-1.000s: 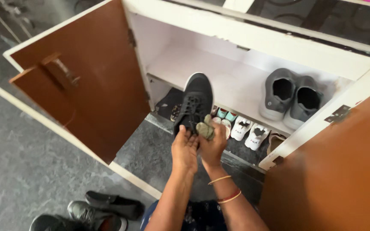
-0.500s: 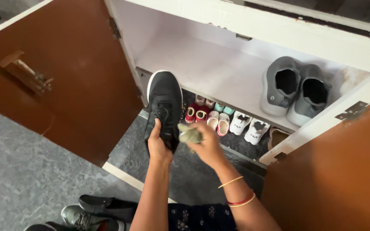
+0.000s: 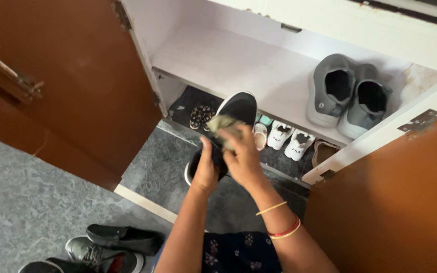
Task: The person wipes several pairs of shoes with a cloth, including children's shoes, sneakers, and formal shoes, then places them into a white shoe cabinet.
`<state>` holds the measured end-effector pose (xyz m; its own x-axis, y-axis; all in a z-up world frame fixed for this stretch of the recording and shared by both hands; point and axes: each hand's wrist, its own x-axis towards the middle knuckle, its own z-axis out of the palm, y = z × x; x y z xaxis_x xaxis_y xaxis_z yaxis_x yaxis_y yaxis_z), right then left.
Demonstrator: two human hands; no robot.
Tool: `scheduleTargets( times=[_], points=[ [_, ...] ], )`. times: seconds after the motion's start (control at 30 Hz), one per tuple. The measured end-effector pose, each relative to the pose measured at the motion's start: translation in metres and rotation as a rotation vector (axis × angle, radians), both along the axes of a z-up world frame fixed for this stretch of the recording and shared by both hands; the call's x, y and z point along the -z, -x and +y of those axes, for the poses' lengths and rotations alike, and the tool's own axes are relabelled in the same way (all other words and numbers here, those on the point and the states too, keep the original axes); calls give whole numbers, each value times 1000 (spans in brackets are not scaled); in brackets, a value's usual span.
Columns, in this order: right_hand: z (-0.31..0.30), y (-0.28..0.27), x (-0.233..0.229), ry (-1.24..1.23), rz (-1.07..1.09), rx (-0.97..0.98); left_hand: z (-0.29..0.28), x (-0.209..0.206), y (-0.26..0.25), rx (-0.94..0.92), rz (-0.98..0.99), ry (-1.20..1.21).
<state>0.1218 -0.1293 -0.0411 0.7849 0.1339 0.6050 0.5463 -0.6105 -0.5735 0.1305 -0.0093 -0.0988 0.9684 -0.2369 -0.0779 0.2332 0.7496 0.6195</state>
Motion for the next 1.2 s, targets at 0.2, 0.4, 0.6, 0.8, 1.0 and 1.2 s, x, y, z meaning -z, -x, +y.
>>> scheduleTargets(
  times=[0.2,0.4,0.6,0.8,1.0,1.2],
  points=[
    [-22,-3,-2,-94,-44,163,-3,0,7,-57,3,-138],
    [-56,-20,-2,-393,8,301,-7,-2,17,-54,-51,-114],
    [-16,14,6,-285,217,-160,16,2,-1,-121,-44,-18],
    [-54,-15,2,-571,85,246,12,-24,14,-166,-313,-903],
    [-54,-22,6,-177,7,158,8,-21,25,74,-539,-1436],
    [40,42,-21,50,-101,-400,-20,32,7,-7,-561,-1848]
  ],
)
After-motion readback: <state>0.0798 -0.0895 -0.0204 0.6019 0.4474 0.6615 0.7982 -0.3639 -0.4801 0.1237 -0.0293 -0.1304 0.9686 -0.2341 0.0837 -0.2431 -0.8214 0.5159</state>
